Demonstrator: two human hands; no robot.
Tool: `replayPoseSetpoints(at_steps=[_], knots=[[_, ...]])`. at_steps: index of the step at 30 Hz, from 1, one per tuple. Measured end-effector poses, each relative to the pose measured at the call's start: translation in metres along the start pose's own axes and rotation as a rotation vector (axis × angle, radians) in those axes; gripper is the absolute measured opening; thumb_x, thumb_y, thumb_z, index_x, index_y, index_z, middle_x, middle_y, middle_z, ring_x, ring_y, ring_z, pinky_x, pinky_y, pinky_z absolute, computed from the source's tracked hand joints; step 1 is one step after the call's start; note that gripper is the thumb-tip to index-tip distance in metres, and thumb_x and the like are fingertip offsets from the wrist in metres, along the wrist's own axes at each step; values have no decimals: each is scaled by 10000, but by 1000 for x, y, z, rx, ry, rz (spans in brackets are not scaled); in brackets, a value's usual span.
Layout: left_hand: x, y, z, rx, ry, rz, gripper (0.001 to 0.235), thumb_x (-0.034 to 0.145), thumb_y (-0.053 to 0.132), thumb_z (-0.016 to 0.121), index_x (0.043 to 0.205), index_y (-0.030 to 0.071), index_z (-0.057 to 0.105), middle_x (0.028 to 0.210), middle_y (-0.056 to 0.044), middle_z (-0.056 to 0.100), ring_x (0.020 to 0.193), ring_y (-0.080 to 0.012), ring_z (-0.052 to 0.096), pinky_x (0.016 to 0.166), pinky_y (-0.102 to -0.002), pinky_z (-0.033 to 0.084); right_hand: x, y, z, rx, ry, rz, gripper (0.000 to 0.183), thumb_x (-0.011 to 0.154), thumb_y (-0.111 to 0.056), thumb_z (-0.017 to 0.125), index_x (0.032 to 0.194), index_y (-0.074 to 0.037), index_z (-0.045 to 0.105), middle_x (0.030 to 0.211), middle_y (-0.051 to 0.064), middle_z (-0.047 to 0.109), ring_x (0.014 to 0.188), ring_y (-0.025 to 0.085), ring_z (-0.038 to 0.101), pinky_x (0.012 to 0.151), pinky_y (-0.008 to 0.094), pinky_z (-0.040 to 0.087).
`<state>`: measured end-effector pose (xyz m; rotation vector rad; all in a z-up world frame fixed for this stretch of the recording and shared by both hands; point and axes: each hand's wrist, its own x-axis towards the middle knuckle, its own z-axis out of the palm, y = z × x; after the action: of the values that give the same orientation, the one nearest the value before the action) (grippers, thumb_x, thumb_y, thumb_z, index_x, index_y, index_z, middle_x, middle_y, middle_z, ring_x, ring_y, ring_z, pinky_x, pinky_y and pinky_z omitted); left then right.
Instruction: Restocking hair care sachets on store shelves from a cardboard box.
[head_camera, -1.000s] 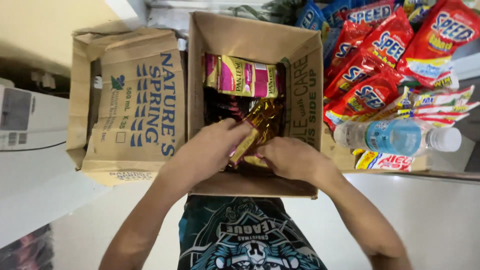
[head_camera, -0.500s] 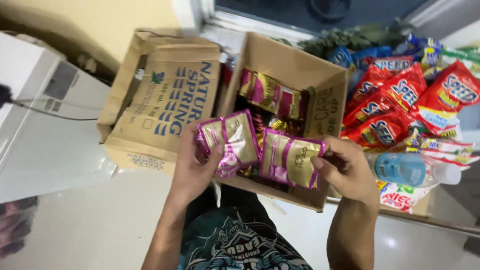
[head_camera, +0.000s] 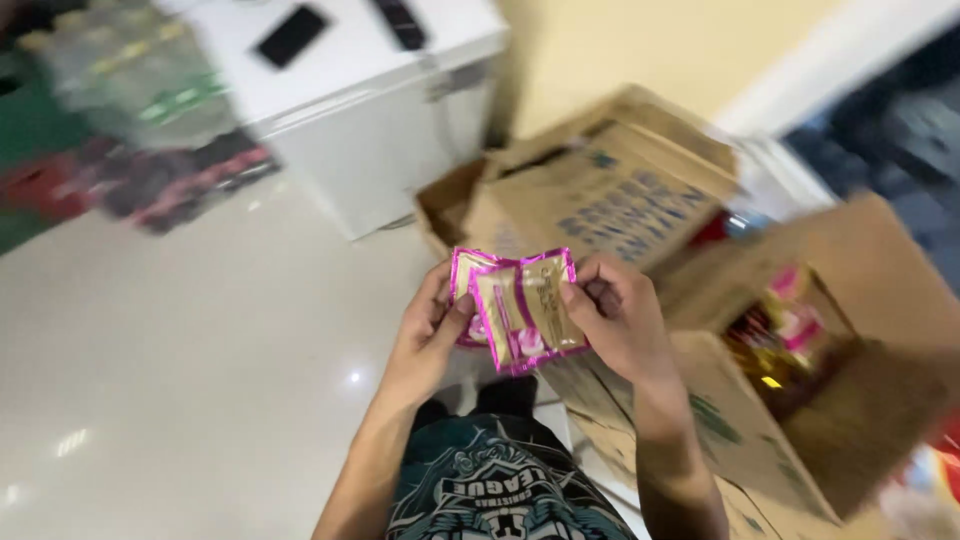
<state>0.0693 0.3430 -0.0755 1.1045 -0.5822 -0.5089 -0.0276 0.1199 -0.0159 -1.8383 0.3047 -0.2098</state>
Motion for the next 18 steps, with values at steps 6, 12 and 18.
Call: replayPoseSetpoints(at_steps=[6,12,18], knots=[[-76,62,-77,-553,496,-134,426,1041,290,408,1419,96,384,1248,-108,622,1048,-224,704,734,-415,681,42,8,185,209,-142,-233,137,1040,-42,640,943,-35,543,959,-1,573,810,34,484,693,212,426],[-165,55,-155,-403,878,152,409,1019,184,544,1371,86,360,1251,-117,564,1049,-235,674,692,-450,691,35,-24,336,158,-454,-427,117,1019,-59,652,1091,-2,581,1269,81,534,1039,89,555,832,227,495],[-232,87,-211,-233,1200,258,514,996,186,565,1420,133,280,1236,-61,569,975,-149,657,621,-342,644,17,-50,466,203,-984,-223,631,1089,-164,517,1633,5,246,1570,154,452,1438,222,450,1203,339,348]])
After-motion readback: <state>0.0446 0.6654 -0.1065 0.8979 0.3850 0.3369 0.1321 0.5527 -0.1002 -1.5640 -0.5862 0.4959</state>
